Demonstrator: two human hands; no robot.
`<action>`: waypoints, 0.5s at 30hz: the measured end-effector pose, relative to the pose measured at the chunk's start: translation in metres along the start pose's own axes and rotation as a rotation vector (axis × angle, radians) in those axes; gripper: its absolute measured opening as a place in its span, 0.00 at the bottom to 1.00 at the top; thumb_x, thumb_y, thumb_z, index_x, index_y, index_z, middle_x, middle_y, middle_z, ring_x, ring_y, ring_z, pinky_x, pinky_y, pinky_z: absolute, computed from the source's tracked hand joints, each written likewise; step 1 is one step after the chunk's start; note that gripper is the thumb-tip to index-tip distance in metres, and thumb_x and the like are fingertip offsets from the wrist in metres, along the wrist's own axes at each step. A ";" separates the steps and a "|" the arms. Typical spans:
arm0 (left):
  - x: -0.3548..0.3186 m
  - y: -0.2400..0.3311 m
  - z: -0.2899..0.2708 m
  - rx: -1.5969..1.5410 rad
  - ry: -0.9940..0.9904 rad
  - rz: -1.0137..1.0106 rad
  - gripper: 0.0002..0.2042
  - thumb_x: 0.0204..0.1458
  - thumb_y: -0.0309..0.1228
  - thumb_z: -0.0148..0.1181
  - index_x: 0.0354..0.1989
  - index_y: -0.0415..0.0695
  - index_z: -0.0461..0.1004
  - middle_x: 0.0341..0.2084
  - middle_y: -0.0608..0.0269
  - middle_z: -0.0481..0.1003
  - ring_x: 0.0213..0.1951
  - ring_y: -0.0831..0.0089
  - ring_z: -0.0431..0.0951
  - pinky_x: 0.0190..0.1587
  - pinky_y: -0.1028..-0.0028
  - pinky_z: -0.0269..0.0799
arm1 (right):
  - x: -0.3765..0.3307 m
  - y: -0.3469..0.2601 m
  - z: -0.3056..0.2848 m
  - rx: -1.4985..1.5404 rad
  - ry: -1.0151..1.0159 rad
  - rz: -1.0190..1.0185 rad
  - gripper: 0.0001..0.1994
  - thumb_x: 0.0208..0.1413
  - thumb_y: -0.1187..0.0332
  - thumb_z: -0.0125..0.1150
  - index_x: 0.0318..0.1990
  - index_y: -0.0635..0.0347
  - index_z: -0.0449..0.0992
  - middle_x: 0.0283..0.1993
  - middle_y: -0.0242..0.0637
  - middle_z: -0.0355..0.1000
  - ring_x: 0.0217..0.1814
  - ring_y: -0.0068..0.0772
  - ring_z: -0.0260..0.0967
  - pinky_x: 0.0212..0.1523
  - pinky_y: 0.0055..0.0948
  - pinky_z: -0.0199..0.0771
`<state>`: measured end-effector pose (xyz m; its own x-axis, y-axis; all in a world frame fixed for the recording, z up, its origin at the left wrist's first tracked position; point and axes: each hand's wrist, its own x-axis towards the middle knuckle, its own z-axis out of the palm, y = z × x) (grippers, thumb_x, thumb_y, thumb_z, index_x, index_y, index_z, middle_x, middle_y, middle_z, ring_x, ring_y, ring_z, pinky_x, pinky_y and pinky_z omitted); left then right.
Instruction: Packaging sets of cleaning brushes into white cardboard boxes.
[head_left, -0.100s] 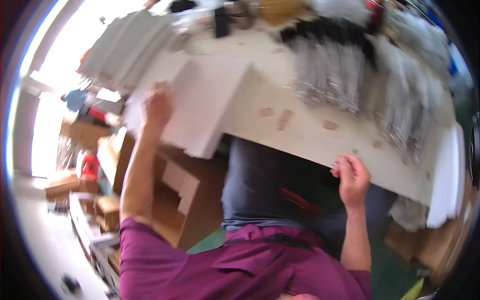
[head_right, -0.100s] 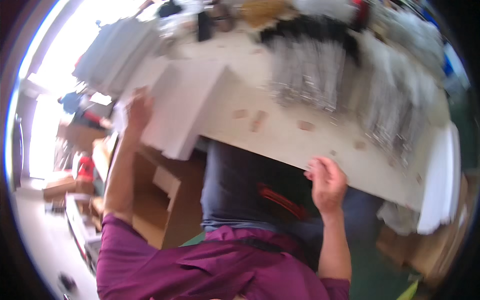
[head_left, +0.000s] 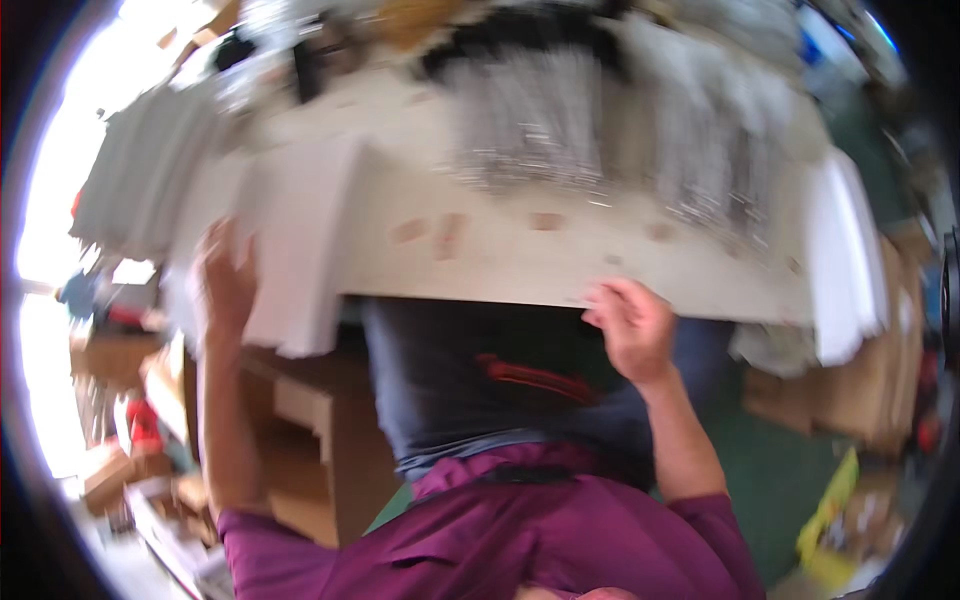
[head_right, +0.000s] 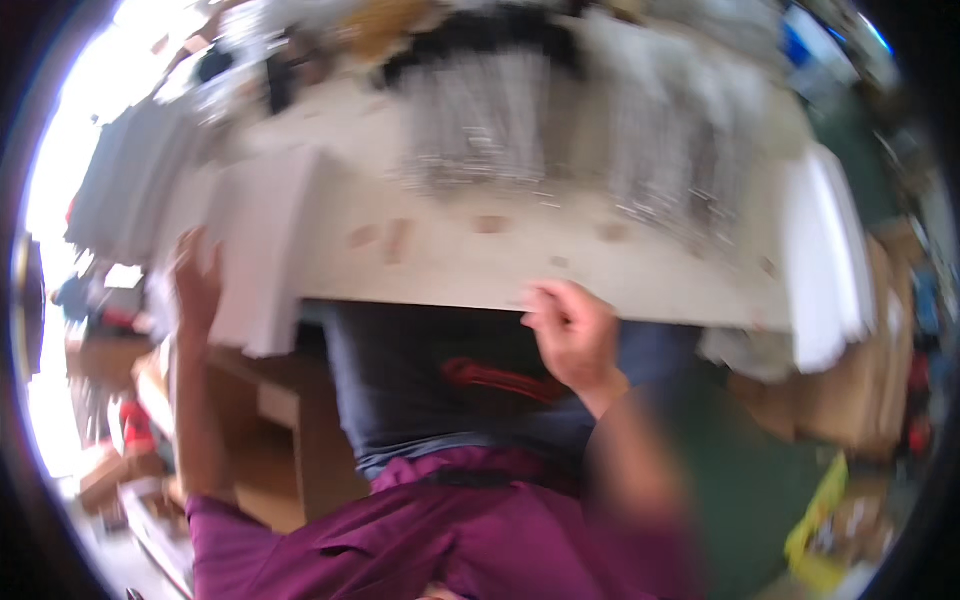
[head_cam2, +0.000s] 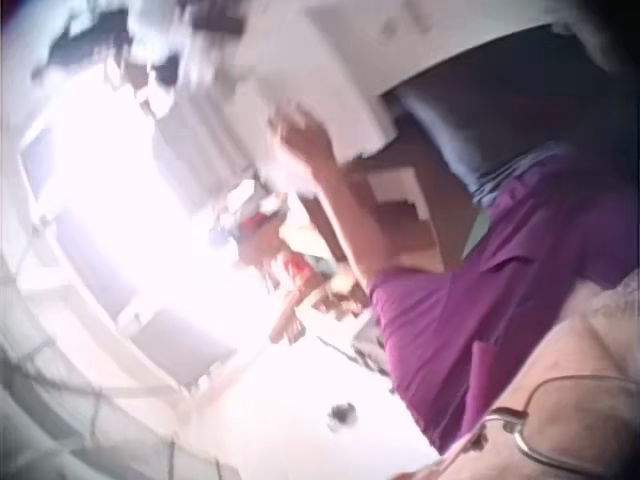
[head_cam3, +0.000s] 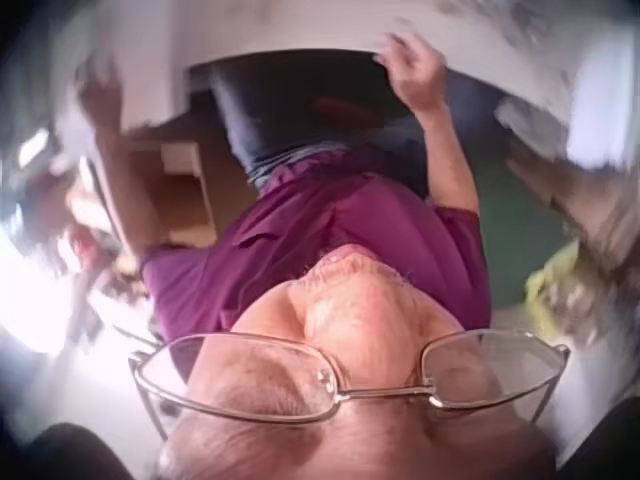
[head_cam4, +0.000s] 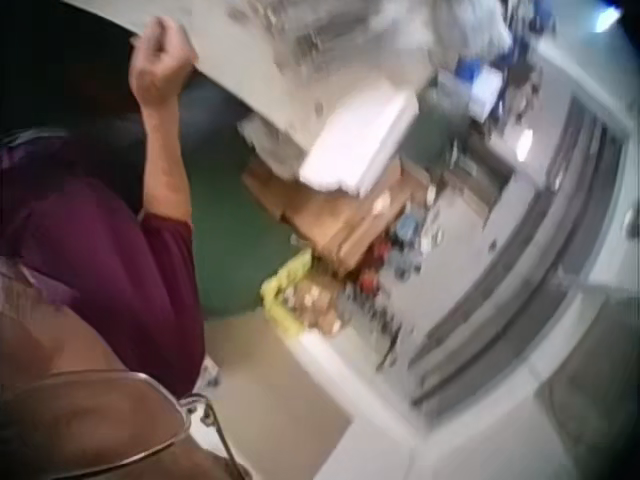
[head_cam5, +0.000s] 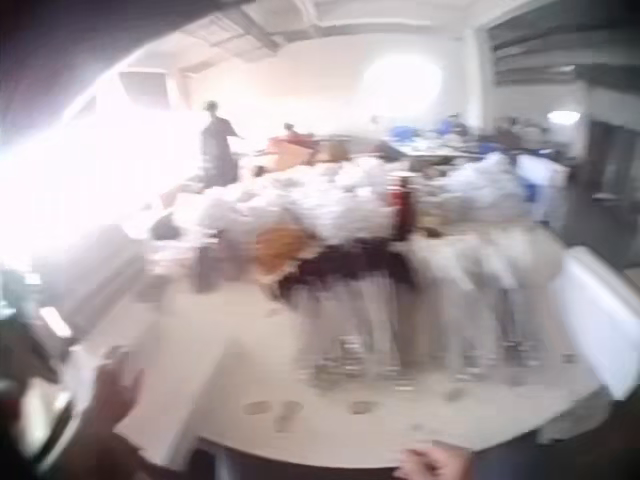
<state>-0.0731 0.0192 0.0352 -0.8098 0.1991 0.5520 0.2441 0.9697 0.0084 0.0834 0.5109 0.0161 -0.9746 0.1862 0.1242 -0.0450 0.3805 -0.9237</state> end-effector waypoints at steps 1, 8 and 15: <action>0.013 0.034 -0.026 -0.095 -0.021 -0.014 0.15 0.59 0.30 0.65 0.52 0.37 0.78 0.50 0.42 0.79 0.51 0.44 0.80 0.54 0.55 0.76 | 0.006 0.002 0.003 -0.062 0.018 -0.115 0.08 0.67 0.73 0.59 0.46 0.70 0.80 0.35 0.39 0.82 0.32 0.23 0.80 0.35 0.23 0.81; 0.001 0.175 -0.035 -0.529 -0.117 0.109 0.14 0.54 0.21 0.67 0.50 0.38 0.80 0.50 0.44 0.80 0.53 0.49 0.81 0.57 0.60 0.76 | -0.002 0.031 -0.098 -0.519 0.515 -0.089 0.10 0.62 0.67 0.65 0.45 0.65 0.80 0.41 0.45 0.80 0.41 0.42 0.81 0.43 0.38 0.81; -0.019 0.192 0.062 -0.659 -0.150 0.073 0.12 0.55 0.23 0.65 0.47 0.37 0.80 0.53 0.46 0.79 0.54 0.49 0.79 0.57 0.58 0.74 | -0.059 0.094 -0.254 -1.376 0.560 0.389 0.31 0.54 0.69 0.66 0.66 0.70 0.67 0.70 0.55 0.62 0.75 0.56 0.56 0.76 0.50 0.54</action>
<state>-0.0441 0.2102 -0.0249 -0.8326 0.3244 0.4490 0.5366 0.6734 0.5085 0.1924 0.7662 0.0139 -0.6583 0.6559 0.3694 0.7237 0.6865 0.0708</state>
